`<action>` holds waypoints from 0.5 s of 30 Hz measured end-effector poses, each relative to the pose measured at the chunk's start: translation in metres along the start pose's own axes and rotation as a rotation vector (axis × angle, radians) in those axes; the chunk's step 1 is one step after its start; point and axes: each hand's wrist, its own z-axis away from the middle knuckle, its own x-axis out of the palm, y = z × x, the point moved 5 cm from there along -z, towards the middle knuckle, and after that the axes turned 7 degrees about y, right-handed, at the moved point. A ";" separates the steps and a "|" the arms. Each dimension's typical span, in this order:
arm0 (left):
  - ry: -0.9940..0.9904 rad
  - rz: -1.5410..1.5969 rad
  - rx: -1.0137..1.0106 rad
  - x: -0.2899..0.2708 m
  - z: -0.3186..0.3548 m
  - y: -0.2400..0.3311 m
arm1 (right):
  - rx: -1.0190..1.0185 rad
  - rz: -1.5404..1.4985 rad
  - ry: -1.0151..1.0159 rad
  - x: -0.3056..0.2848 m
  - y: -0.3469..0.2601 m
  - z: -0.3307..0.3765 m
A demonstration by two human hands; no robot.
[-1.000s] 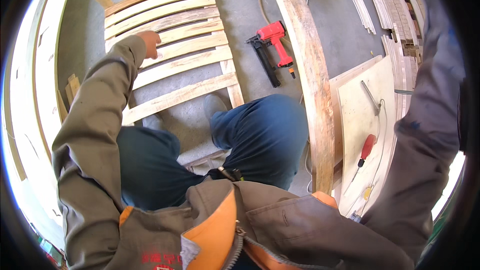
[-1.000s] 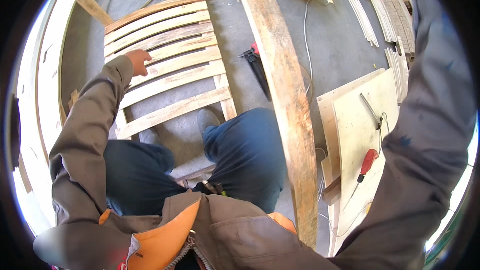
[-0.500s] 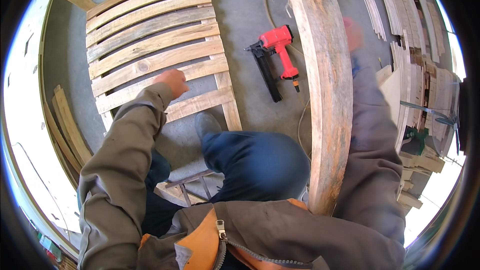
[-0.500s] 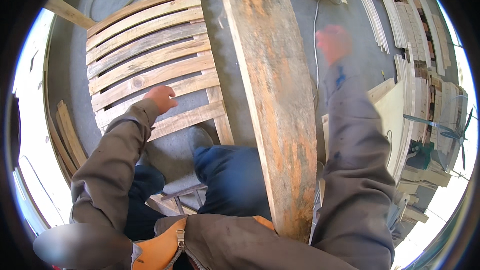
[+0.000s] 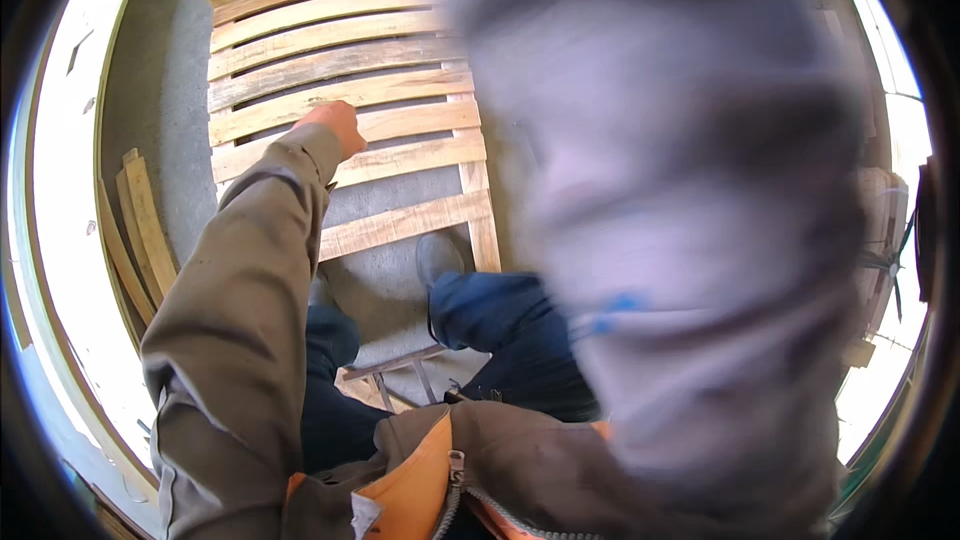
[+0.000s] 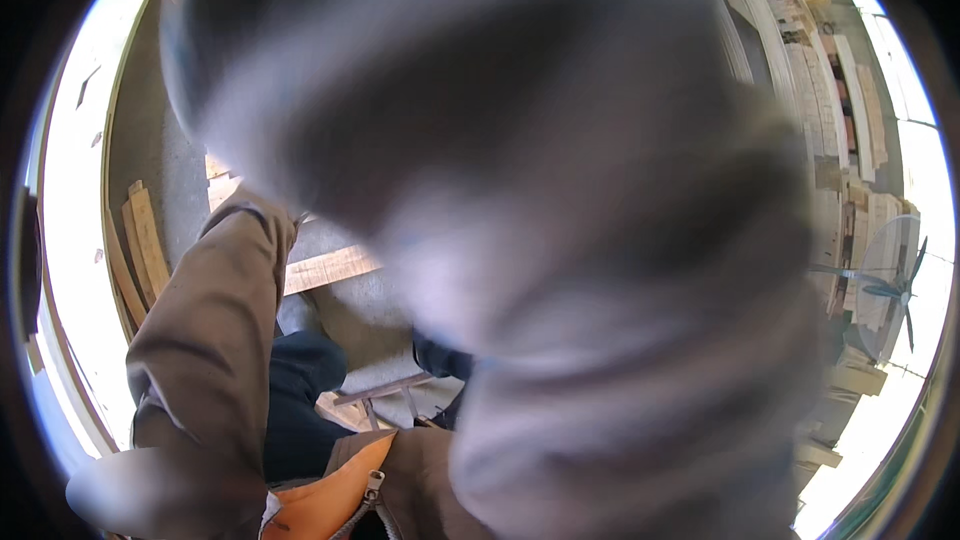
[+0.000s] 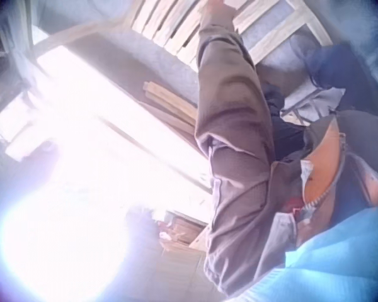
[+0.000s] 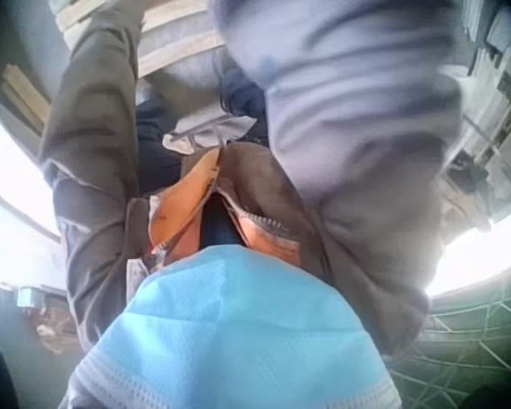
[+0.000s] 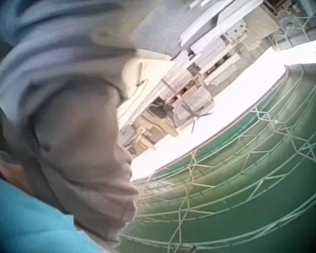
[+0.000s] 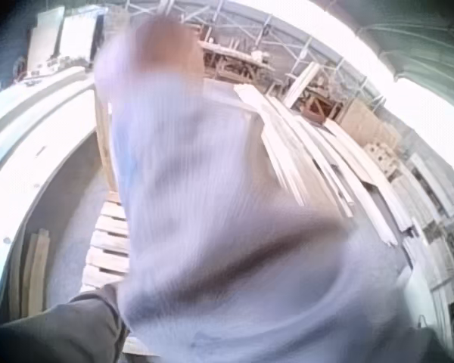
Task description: The person assembles a wooden pallet by placing slats onto a frame and securing them with a pneumatic nail gun. They measure the pallet with a tape measure and reload the nail gun during the process.
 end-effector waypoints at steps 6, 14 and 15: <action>-0.034 0.254 -0.370 -0.018 0.027 -0.060 | 0.610 -0.026 0.049 0.168 0.153 0.105; 0.009 0.528 -0.386 0.051 0.025 -0.100 | 1.139 0.853 -0.690 0.070 0.427 0.344; 0.012 0.582 -0.324 0.055 0.009 -0.090 | 1.283 0.993 -0.329 0.011 0.467 0.403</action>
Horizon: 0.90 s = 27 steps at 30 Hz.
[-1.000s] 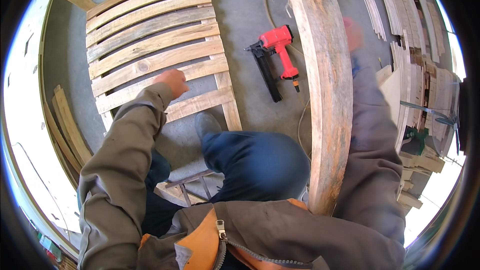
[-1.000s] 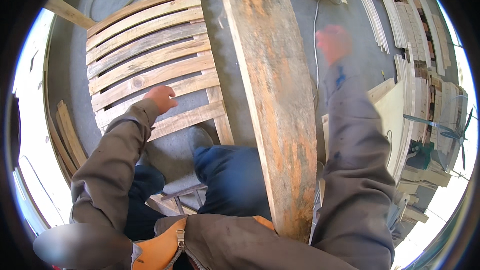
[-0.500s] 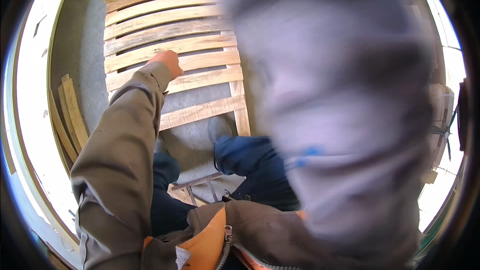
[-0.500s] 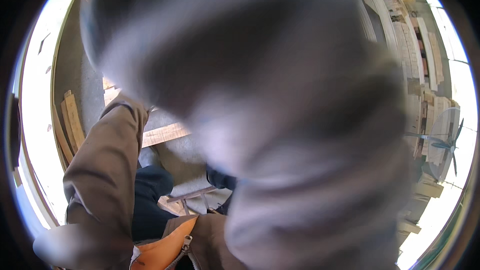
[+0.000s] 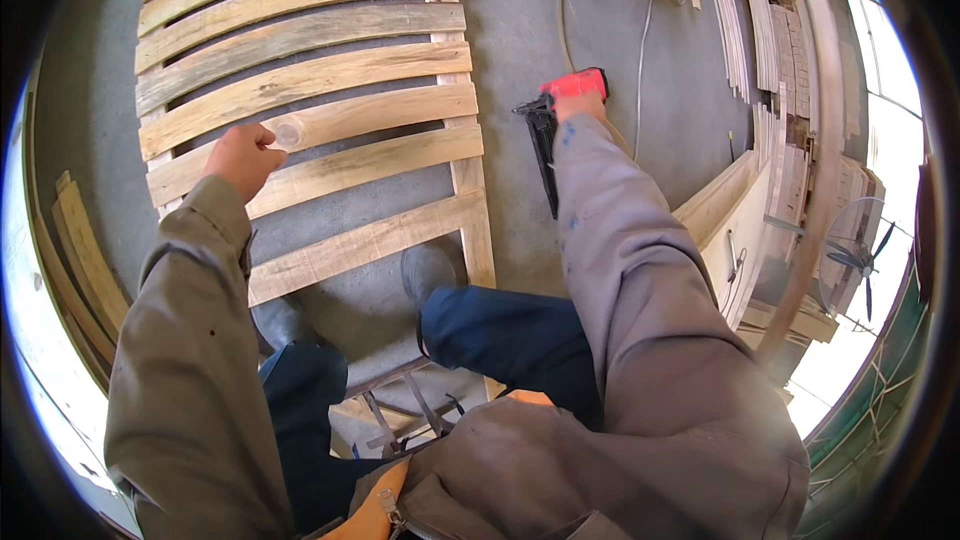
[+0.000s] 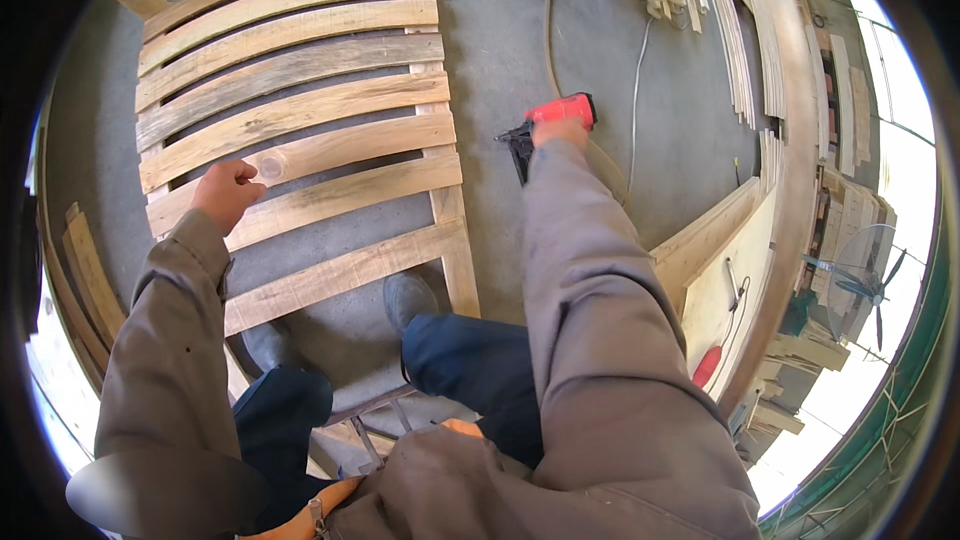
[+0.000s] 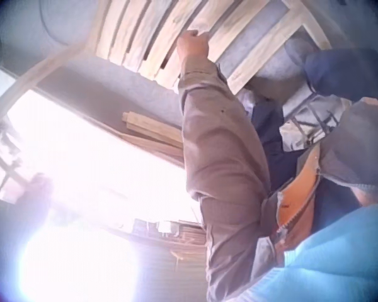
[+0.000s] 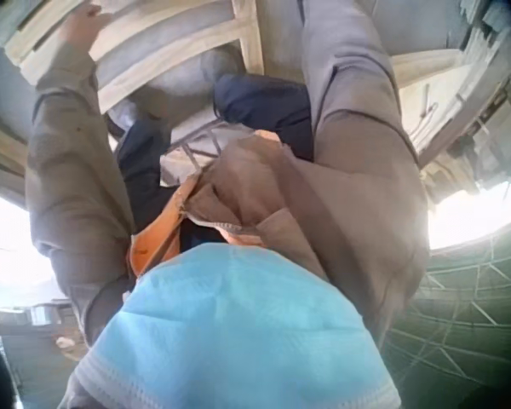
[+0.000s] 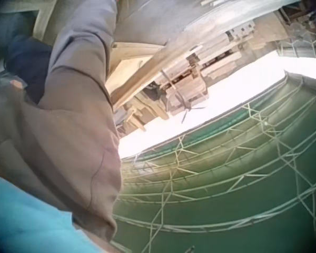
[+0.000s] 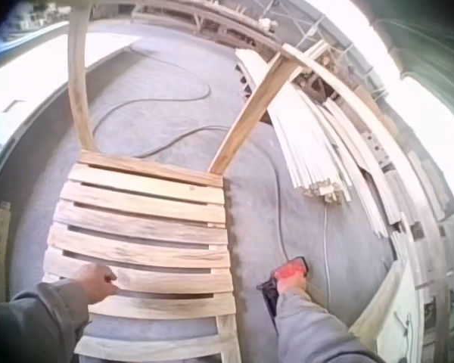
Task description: The person assembles a wooden pallet by placing slats onto a frame and securing them with a pneumatic nail gun. They measure the pallet with a tape measure and reload the nail gun during the process.
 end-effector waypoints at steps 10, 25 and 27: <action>-0.037 0.025 0.161 0.008 -0.005 -0.006 | -0.076 0.068 -0.055 0.064 0.094 -0.041; -0.088 -0.226 0.454 0.040 0.045 0.038 | 0.017 0.025 -0.114 0.087 0.099 -0.042; -0.094 -0.226 0.388 0.031 0.044 0.036 | 0.063 0.055 -0.097 0.067 0.081 -0.027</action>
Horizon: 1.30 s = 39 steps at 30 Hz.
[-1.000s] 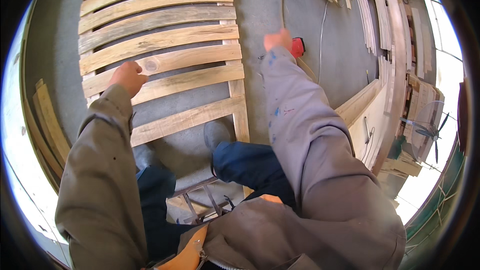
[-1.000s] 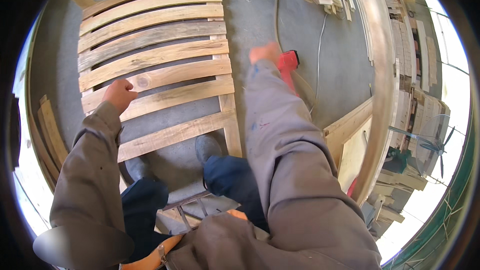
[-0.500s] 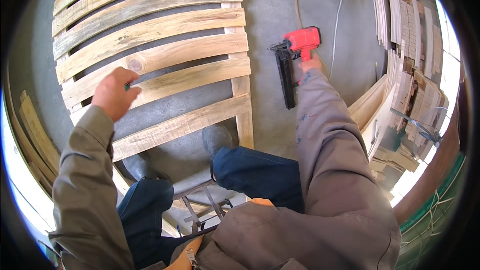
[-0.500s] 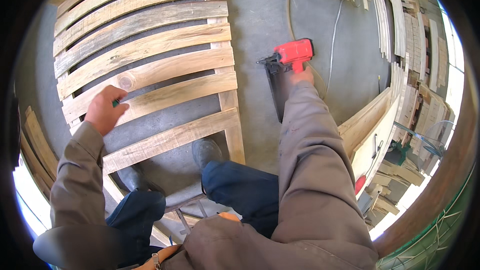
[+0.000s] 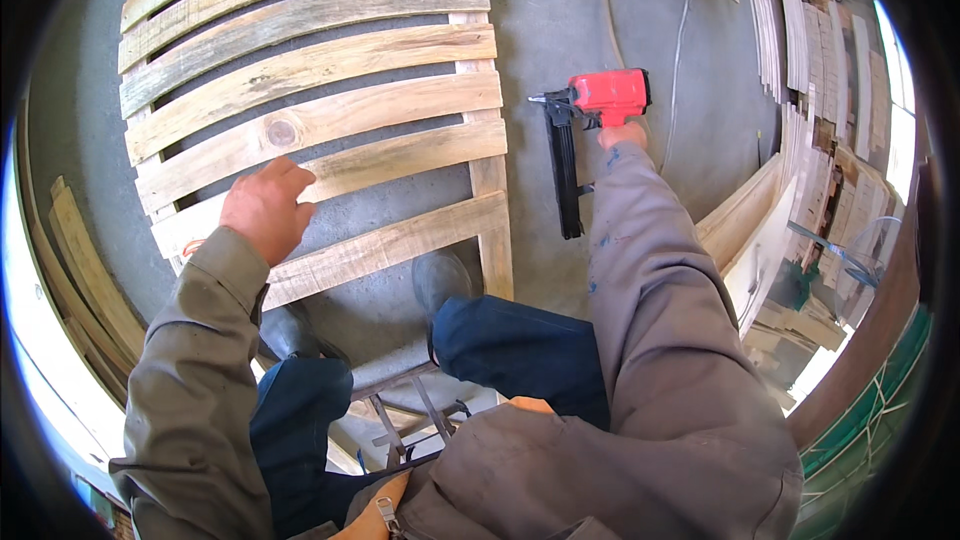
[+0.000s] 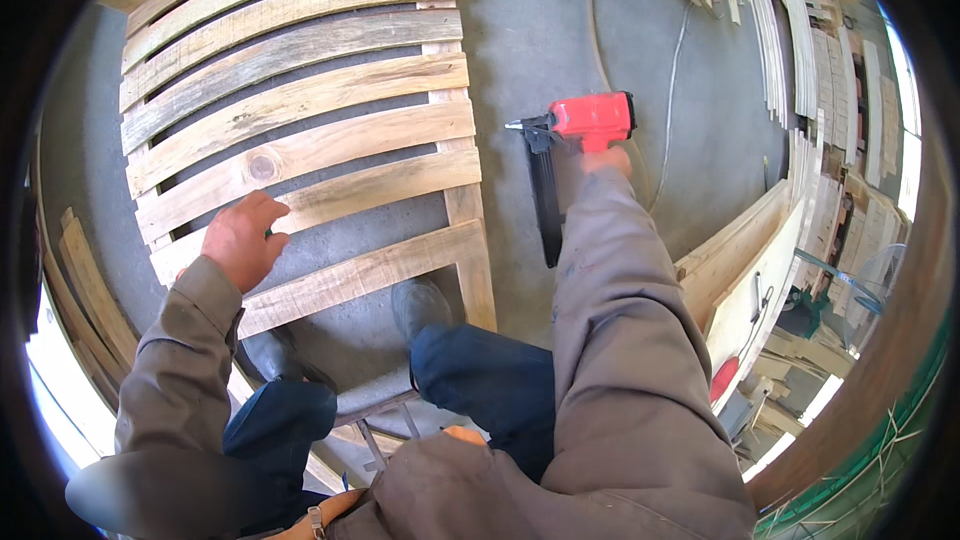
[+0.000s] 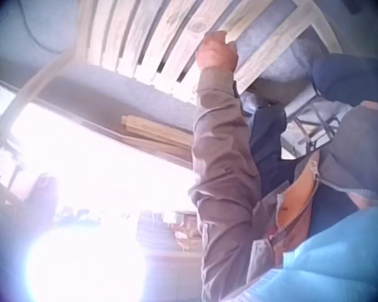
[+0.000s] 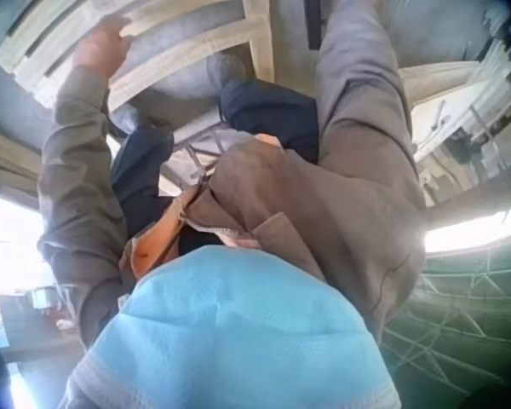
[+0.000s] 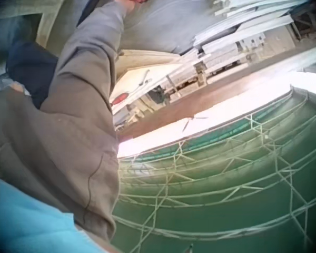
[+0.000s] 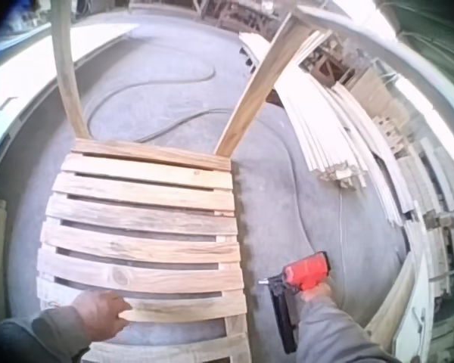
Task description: The person assembles a wooden pallet by placing slats onto a frame and securing them with a pneumatic nail gun. They measure the pallet with a tape measure and reload the nail gun during the process.
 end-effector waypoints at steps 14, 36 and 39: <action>-0.036 -0.082 -0.289 -0.030 0.015 0.012 | -0.139 -0.256 0.243 -0.150 -0.082 0.118; -0.192 -0.225 -0.371 0.011 0.068 0.051 | -0.320 -1.024 -0.300 -0.247 -0.101 0.270; -0.160 -0.233 -0.294 0.021 0.057 0.062 | -0.274 -0.930 -0.239 -0.222 -0.061 0.278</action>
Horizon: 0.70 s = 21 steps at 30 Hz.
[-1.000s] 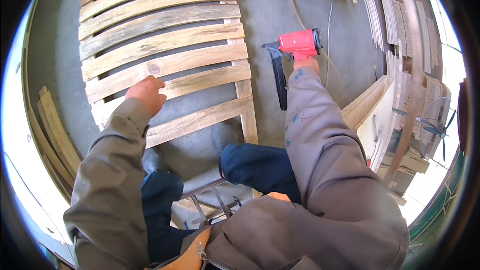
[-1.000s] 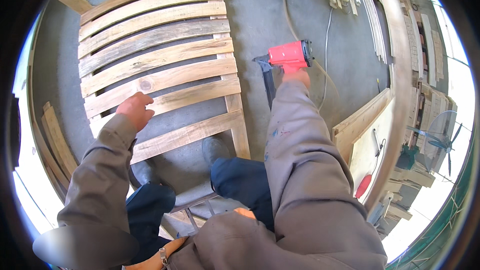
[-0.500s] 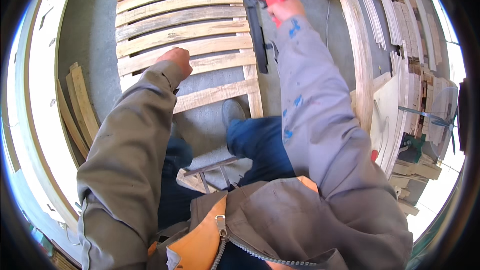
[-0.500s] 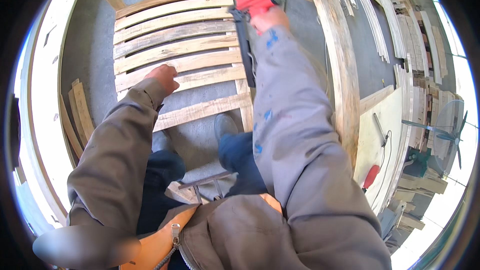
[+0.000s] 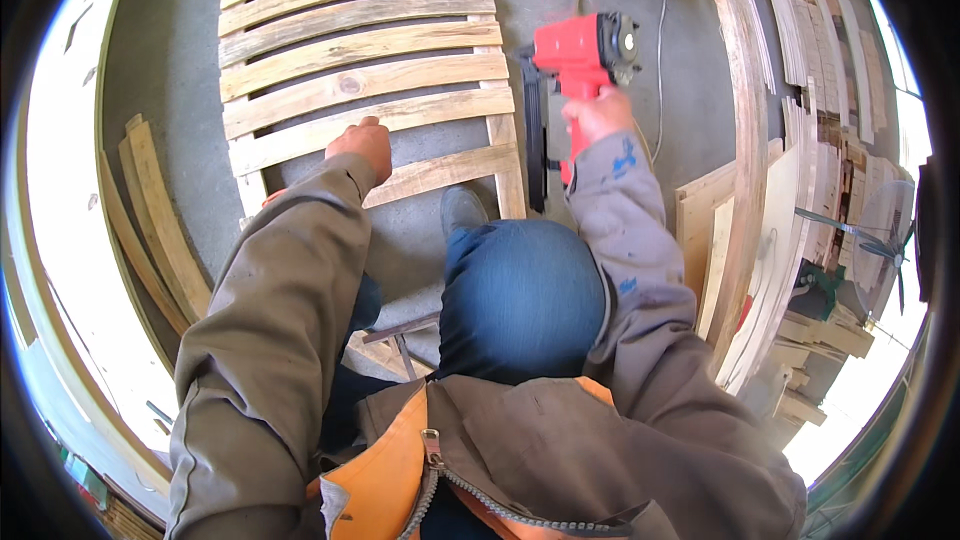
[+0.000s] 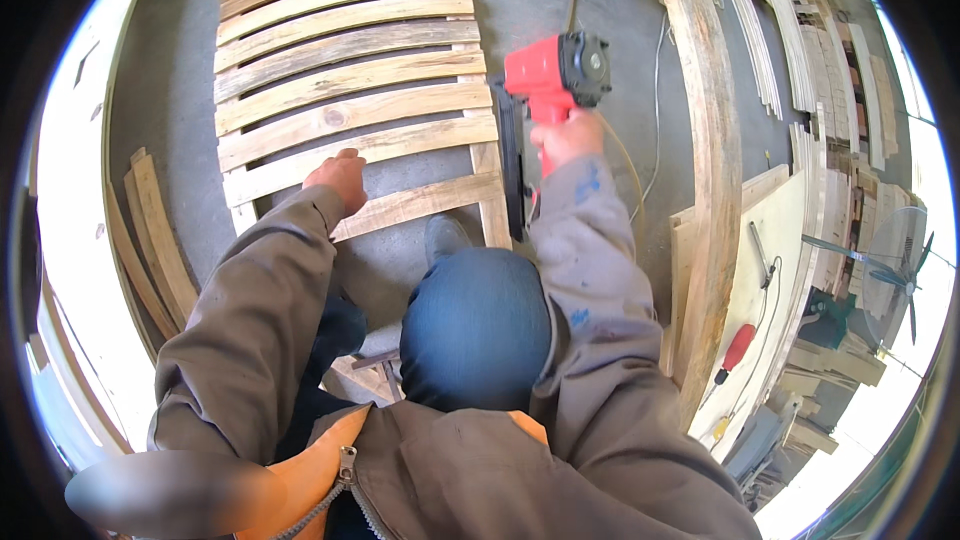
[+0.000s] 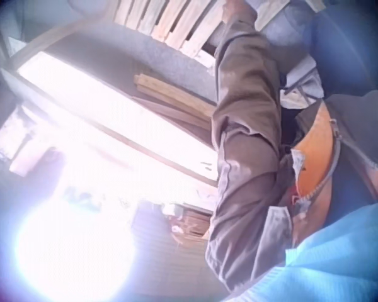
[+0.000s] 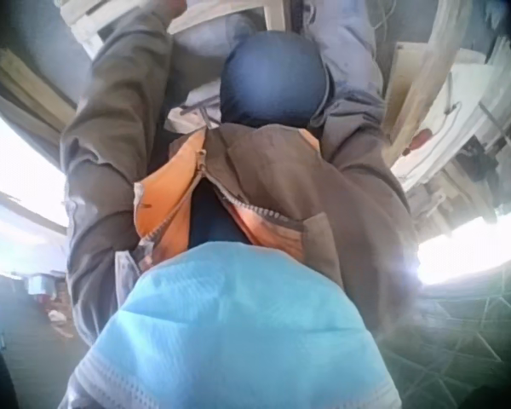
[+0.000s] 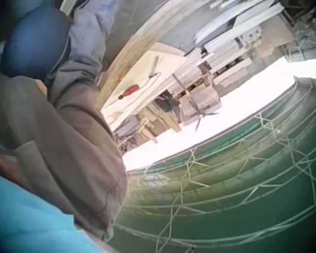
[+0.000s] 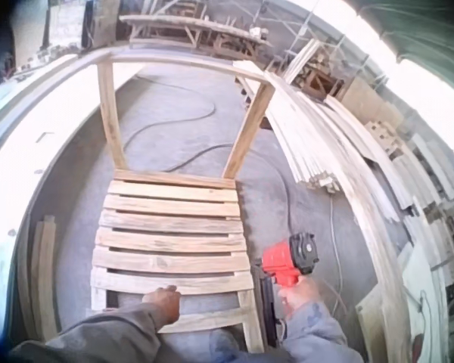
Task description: The person assembles a wooden pallet by placing slats onto a frame and securing them with a pneumatic nail gun. They measure the pallet with a tape measure and reload the nail gun during the process.
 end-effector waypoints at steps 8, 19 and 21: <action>0.027 -0.023 0.021 0.036 -0.029 0.003 | -0.024 0.330 -0.011 -0.003 0.092 -0.012; 0.019 -0.009 0.013 0.042 -0.044 -0.003 | 0.024 0.195 -0.075 0.035 0.089 -0.011; 0.017 0.002 0.018 0.044 -0.045 -0.003 | 0.024 0.194 -0.082 0.037 0.091 -0.012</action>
